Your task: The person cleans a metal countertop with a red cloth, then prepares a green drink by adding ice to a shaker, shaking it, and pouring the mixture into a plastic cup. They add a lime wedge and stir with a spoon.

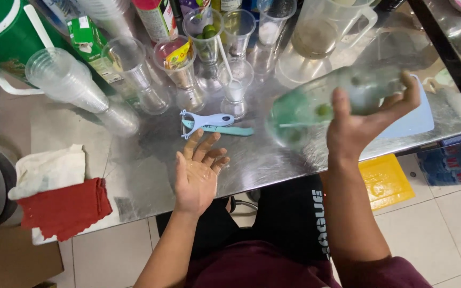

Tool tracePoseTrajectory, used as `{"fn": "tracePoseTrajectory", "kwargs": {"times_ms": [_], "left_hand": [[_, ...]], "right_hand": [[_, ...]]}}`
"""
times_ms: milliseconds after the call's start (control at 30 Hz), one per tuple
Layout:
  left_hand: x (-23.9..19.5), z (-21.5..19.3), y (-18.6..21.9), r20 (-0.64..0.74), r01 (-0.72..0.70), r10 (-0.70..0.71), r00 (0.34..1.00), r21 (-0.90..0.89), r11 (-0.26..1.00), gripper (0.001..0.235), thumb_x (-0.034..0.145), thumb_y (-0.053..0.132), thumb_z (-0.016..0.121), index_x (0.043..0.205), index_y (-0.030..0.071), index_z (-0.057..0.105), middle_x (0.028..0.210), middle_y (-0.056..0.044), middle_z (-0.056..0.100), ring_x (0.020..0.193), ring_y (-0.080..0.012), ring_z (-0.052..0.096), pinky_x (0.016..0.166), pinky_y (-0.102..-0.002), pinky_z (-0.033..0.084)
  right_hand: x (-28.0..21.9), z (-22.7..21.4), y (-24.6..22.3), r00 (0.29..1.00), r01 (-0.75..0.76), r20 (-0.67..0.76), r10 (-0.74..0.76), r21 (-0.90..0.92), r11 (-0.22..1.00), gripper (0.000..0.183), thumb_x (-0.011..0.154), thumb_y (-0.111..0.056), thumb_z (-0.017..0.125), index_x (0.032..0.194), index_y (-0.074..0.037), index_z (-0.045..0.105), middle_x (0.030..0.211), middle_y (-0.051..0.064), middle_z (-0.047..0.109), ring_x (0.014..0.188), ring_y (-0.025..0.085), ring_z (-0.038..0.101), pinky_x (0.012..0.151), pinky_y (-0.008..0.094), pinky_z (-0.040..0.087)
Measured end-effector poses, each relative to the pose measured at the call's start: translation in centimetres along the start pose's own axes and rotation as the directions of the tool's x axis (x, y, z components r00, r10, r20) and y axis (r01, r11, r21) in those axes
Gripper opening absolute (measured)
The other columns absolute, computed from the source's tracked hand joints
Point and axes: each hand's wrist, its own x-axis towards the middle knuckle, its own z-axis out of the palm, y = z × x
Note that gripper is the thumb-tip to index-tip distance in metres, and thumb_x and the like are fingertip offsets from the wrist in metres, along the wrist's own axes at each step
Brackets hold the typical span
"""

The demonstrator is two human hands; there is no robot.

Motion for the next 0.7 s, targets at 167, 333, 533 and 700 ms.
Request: {"fn": "tracePoseTrajectory", "kwargs": {"times_ms": [167,333,533,700], "left_hand": [[0.2,0.3,0.0,-0.005,-0.002,0.002,1.000,0.016,1.000,0.054,0.107,0.053,0.042,0.145,0.016,0.053,0.143,-0.016,0.058,0.116,-0.0279,0.062,0.102,-0.047,0.051],[0.0,0.2,0.0,-0.006,0.010,-0.010,1.000,0.019,1.000,0.055,0.106,0.054,0.043,0.145,0.016,0.053,0.142,-0.014,0.059,0.115,-0.0267,0.063,0.101,-0.046,0.051],[0.4,0.2,0.1,-0.004,0.020,-0.020,1.000,0.036,0.999,0.053,0.106,0.054,0.043,0.144,0.017,0.054,0.140,-0.013,0.060,0.114,-0.0256,0.063,0.101,-0.045,0.051],[0.4,0.3,-0.2,-0.026,0.022,-0.021,0.999,0.030,0.999,0.053,0.106,0.053,0.043,0.144,0.016,0.053,0.138,-0.014,0.061,0.113,-0.0264,0.062,0.100,-0.045,0.052]], "right_hand": [[0.8,-1.0,2.1,0.788,-0.593,0.078,0.611,0.367,0.717,0.085,0.072,-0.033,0.083,0.141,-0.028,0.032,0.119,0.009,0.057,0.104,0.021,0.060,0.070,0.035,0.060],[1.5,-1.0,1.7,0.997,-0.069,0.040,0.064,0.122,0.990,0.066,0.092,-0.013,0.080,0.139,-0.022,0.035,0.136,0.019,0.042,0.106,0.035,0.061,0.077,0.044,0.065],[3.7,-2.1,3.8,0.879,0.292,0.401,-0.256,-0.030,0.956,0.073,0.086,-0.023,0.082,0.143,-0.005,0.040,0.134,0.019,0.046,0.118,0.033,0.050,0.102,0.042,0.047],[5.6,-2.2,5.5,0.798,0.410,0.519,-0.306,-0.095,0.907,0.077,0.085,-0.022,0.090,0.145,-0.009,0.043,0.136,0.022,0.051,0.124,0.036,0.051,0.107,0.047,0.044]]}}
